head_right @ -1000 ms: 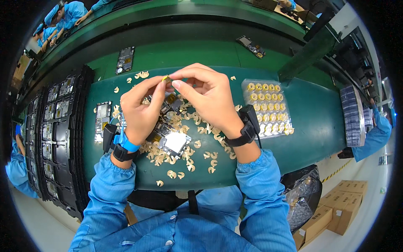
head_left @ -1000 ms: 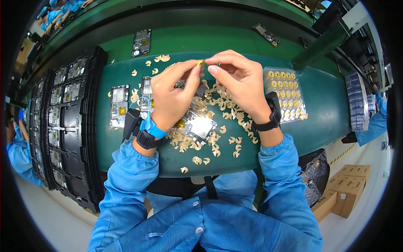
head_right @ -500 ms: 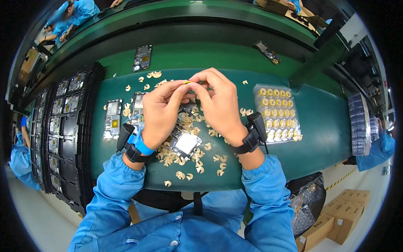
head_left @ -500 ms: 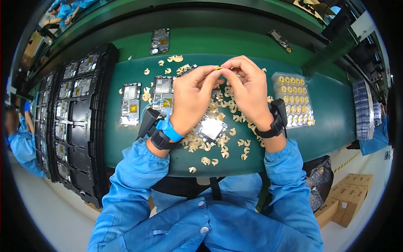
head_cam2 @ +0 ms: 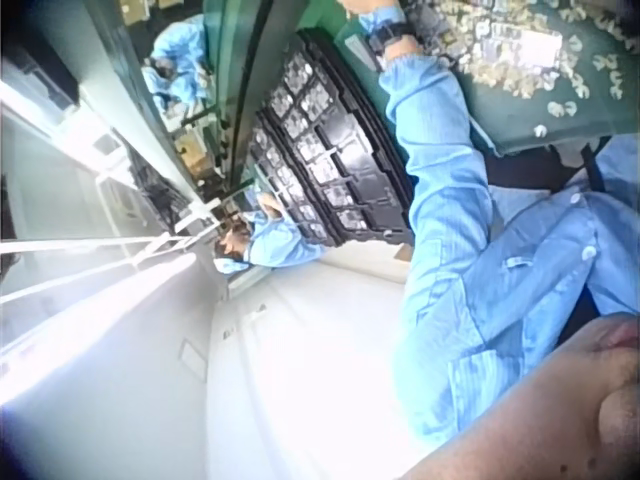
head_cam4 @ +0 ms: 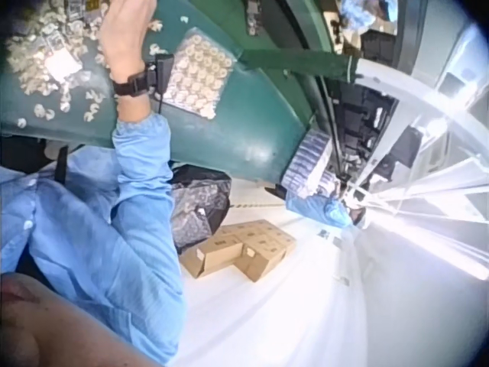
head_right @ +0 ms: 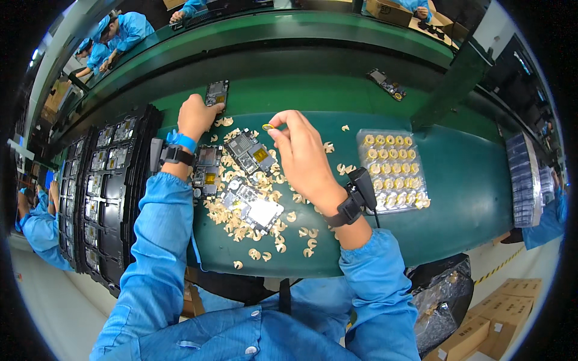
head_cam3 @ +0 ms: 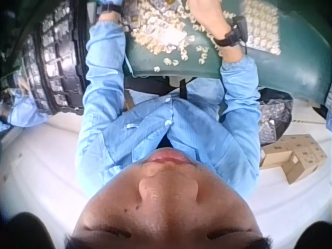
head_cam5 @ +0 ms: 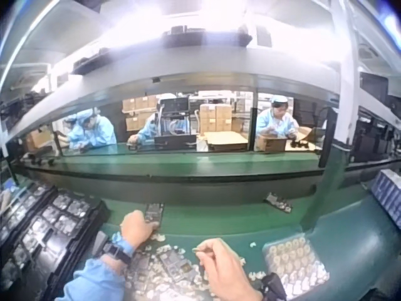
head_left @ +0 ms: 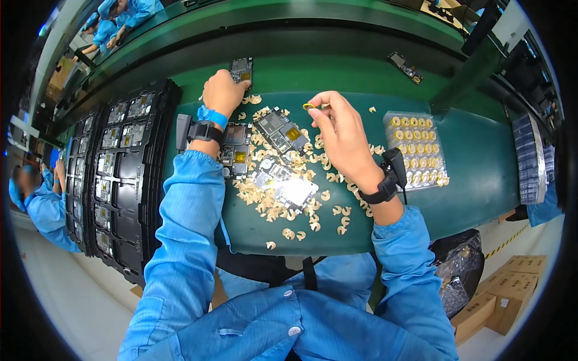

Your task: Assemble small electronic components onto circuit boards at a factory production line.

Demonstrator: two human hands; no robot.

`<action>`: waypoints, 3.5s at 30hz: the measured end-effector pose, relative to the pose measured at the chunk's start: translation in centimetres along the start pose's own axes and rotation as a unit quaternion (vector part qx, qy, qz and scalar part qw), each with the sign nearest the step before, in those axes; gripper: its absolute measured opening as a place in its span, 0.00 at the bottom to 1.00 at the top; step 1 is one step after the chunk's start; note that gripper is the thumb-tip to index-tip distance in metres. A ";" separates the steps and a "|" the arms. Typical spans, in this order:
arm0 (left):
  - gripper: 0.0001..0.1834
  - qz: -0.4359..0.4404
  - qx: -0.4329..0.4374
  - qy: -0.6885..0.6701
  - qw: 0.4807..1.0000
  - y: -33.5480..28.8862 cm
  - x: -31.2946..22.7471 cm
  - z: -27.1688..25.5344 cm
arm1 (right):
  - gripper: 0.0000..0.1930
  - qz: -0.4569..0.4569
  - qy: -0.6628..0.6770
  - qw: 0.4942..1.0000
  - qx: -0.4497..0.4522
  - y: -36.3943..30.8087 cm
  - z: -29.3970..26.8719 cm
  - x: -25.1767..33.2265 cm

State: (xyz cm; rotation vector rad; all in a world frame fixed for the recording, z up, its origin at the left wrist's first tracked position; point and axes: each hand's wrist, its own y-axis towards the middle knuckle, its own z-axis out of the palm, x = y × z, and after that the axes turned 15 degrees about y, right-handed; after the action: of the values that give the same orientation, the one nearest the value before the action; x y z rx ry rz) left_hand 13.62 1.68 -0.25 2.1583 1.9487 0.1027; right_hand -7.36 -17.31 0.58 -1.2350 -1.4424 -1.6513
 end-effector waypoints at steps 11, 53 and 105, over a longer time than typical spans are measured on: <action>0.24 0.024 0.113 -0.557 0.822 -2.9 -2.3 -1.0 | 0.32 -0.012 -0.014 0.998 -0.063 0.3 -0.2 0.8; 0.17 0.163 0.175 -0.668 0.705 -13.8 -3.7 -2.3 | 0.06 -0.064 -0.038 0.997 0.022 0.0 0.5 0.3; 0.16 0.142 0.174 -0.703 0.675 -14.3 -3.7 -2.9 | 0.01 -0.116 -0.059 0.989 -0.077 -0.6 1.8 1.1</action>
State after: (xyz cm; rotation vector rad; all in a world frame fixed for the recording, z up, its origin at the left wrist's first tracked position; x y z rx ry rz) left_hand -1.28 -0.38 -0.16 1.6019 0.6763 -1.4934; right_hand -7.85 -15.26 1.31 -1.3066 -1.6072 -1.9030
